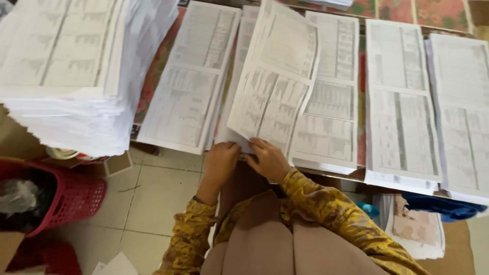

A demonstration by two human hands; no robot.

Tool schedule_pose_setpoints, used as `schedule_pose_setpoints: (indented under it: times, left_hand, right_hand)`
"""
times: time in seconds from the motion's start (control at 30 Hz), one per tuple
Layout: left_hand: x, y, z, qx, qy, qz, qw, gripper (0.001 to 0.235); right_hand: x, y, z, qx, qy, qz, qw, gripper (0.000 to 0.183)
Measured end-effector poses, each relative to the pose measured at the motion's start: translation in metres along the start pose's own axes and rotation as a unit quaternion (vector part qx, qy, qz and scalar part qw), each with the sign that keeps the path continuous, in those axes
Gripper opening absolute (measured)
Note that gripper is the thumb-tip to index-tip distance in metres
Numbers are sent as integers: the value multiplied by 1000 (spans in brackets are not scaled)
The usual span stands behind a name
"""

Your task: The person sits on the floor and sorts through a large stack of printed documents. They pick up sheets, flip through them, and place them into separate piles on the tiled floor. Another person is visible in the background handling similar stacks of paper.

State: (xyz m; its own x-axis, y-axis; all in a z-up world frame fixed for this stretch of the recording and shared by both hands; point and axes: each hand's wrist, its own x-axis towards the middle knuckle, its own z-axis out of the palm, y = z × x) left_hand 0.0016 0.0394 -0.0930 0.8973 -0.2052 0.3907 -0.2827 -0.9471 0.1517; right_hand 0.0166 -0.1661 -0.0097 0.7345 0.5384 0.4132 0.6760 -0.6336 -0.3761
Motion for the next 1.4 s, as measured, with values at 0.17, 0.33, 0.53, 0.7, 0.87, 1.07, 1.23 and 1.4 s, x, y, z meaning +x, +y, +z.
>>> schedule_pose_setpoints:
  times: [0.17, 0.33, 0.53, 0.7, 0.87, 1.07, 1.23, 1.4]
  left_hand:
    - [33, 4, -103, -151, 75, -51, 984, 40]
    - [11, -47, -149, -100, -1, -146, 984, 102]
    - [-37, -97, -106, -13, -123, -197, 972, 64]
    - [-30, -136, -102, -215, -10, -169, 962, 27]
    - [17, -124, -115, -297, 219, -276, 887, 19]
    - [58, -22, -115, -279, 139, -152, 938, 38]
    - [43, 64, -110, -216, 77, 114, 967, 56]
    - [-19, 72, -64, -109, 63, 95, 987, 39]
  right_hand:
    - [15, 54, -5, 124, -34, 132, 983, 22]
    - [45, 69, -111, 149, 80, 312, 935, 42]
    - [49, 82, -147, 505, 145, 394, 754, 19]
    - [33, 134, -139, 524, 199, 348, 751, 39]
    - [52, 181, -191, 356, 255, 264, 860, 50]
    - [121, 99, -291, -14, 271, -75, 960, 39]
    - [149, 66, -250, -142, 249, -236, 928, 56]
    - [122, -20, -153, -153, 153, -290, 932, 38]
